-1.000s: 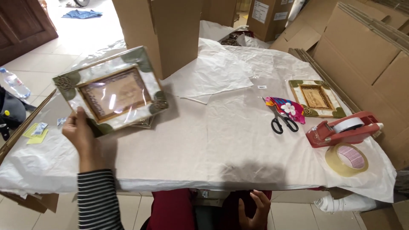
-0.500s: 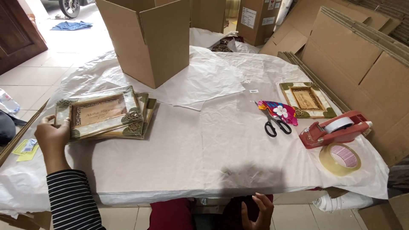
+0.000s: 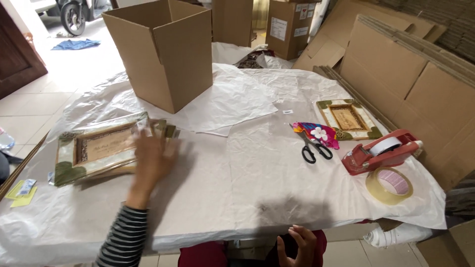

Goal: The person places a picture frame into a plastic sleeve, tapes the edge shut, and applies a label to the back of the frame.

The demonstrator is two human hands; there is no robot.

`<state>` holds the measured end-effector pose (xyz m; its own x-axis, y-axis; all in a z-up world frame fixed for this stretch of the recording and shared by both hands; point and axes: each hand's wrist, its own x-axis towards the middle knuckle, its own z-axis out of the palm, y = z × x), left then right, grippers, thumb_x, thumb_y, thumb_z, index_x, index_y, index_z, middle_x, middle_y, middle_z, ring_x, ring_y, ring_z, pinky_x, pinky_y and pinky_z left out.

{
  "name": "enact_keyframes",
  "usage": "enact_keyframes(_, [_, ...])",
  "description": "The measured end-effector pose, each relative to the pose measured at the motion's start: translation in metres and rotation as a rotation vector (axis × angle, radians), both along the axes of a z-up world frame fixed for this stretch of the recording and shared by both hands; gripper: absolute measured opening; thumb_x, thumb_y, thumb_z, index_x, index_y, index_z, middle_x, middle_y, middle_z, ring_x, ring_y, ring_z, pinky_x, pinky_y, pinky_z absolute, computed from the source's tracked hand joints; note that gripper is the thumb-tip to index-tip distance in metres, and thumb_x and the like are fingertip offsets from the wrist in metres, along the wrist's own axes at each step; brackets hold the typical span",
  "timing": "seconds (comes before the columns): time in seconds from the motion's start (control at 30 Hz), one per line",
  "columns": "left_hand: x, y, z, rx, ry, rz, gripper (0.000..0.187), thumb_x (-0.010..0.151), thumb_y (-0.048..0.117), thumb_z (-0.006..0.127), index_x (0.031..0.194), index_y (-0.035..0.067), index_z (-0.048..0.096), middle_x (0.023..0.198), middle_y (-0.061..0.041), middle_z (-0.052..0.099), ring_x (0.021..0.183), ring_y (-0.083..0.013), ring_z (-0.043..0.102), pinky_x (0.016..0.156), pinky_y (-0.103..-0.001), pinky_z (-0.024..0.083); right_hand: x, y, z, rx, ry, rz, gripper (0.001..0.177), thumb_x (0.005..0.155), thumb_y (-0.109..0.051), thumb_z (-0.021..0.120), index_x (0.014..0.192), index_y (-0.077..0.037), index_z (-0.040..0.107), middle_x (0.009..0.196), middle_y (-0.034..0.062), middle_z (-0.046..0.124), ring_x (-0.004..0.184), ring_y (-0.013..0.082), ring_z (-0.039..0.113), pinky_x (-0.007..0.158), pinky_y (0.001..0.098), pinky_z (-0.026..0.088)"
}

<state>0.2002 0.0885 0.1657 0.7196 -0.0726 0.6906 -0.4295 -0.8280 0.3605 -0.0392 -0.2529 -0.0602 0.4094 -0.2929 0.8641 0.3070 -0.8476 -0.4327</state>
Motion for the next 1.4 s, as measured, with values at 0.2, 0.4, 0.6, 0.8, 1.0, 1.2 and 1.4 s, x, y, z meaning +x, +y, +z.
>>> enact_keyframes(0.2, [0.074, -0.093, -0.07, 0.4, 0.273, -0.221, 0.061, 0.098, 0.052, 0.055, 0.142, 0.011, 0.05, 0.141, -0.021, 0.052, 0.122, -0.0415, 0.052, 0.096, -0.056, 0.047, 0.004, 0.008, 0.018, 0.025, -0.017, 0.015, 0.033, 0.086, -0.023, 0.077, 0.115, -0.018, 0.063, 0.12, 0.0033, 0.061, 0.111, 0.0202, 0.06, 0.098, 0.0339, 0.054])
enact_keyframes(0.4, [0.137, -0.098, -0.143, 0.304, 0.196, -0.224, 0.055, 0.097, 0.051, 0.054, 0.139, 0.015, 0.058, 0.146, -0.026, 0.048, 0.133, -0.0448, 0.047, 0.108, -0.055, 0.037, 0.029, -0.023, 0.125, -0.355, 0.022, 0.147, 0.028, 0.09, -0.03, 0.074, 0.109, -0.012, 0.064, 0.116, 0.0106, 0.064, 0.104, 0.0282, 0.064, 0.089, 0.043, 0.051])
enact_keyframes(0.6, [0.125, -0.099, -0.136, 0.333, 0.325, -0.161, 0.052, 0.102, 0.056, 0.045, 0.141, 0.026, 0.06, 0.155, -0.021, 0.04, 0.142, -0.0405, 0.038, 0.117, -0.055, 0.027, 0.152, -0.037, 0.188, -0.563, 0.404, 0.359, 0.034, 0.096, -0.03, 0.067, 0.115, -0.003, 0.061, 0.122, 0.0237, 0.06, 0.11, 0.0419, 0.061, 0.088, 0.0508, 0.049])
enact_keyframes(0.8, [0.1, -0.101, -0.108, 0.322, 0.532, -0.129, 0.054, 0.105, 0.058, 0.039, 0.147, 0.029, 0.056, 0.162, -0.018, 0.03, 0.152, -0.038, 0.027, 0.125, -0.056, 0.016, 0.295, -0.017, 0.149, -0.51, 0.878, 0.317, 0.065, 0.101, -0.043, 0.058, 0.143, 0.005, 0.05, 0.158, 0.0311, 0.029, 0.138, 0.0461, 0.047, 0.111, 0.0567, 0.043])
enact_keyframes(1.0, [0.092, -0.101, -0.093, 0.307, 0.527, -0.121, 0.053, 0.104, 0.055, 0.045, 0.146, 0.026, 0.057, 0.163, -0.02, 0.027, 0.153, -0.0389, 0.023, 0.125, -0.057, 0.013, 0.338, 0.005, 0.155, -0.523, 1.005, 0.2, 0.081, 0.105, -0.062, 0.033, 0.155, 0.0, 0.039, 0.169, 0.0223, 0.015, 0.147, 0.0374, 0.033, 0.122, 0.0524, 0.024])
enact_keyframes(1.2, [0.087, -0.104, -0.082, 0.289, 0.599, -0.146, 0.055, 0.104, 0.056, 0.043, 0.149, 0.027, 0.053, 0.166, -0.019, 0.019, 0.155, -0.0389, 0.016, 0.126, -0.058, 0.008, 0.358, -0.002, 0.157, -0.529, 1.09, 0.211, 0.09, 0.102, -0.07, 0.03, 0.158, 0.0, 0.033, 0.169, 0.0146, 0.023, 0.151, 0.0313, 0.027, 0.123, 0.0474, 0.023])
enact_keyframes(1.4, [0.083, -0.103, -0.075, 0.257, 0.651, -0.155, 0.056, 0.104, 0.057, 0.041, 0.15, 0.026, 0.051, 0.168, -0.02, 0.016, 0.156, -0.0397, 0.014, 0.126, -0.058, 0.003, 0.349, -0.001, 0.151, -0.493, 0.835, 0.206, 0.075, 0.104, -0.053, 0.047, 0.149, 0.006, 0.044, 0.16, 0.0181, 0.039, 0.14, 0.0313, 0.045, 0.117, 0.0457, 0.035])
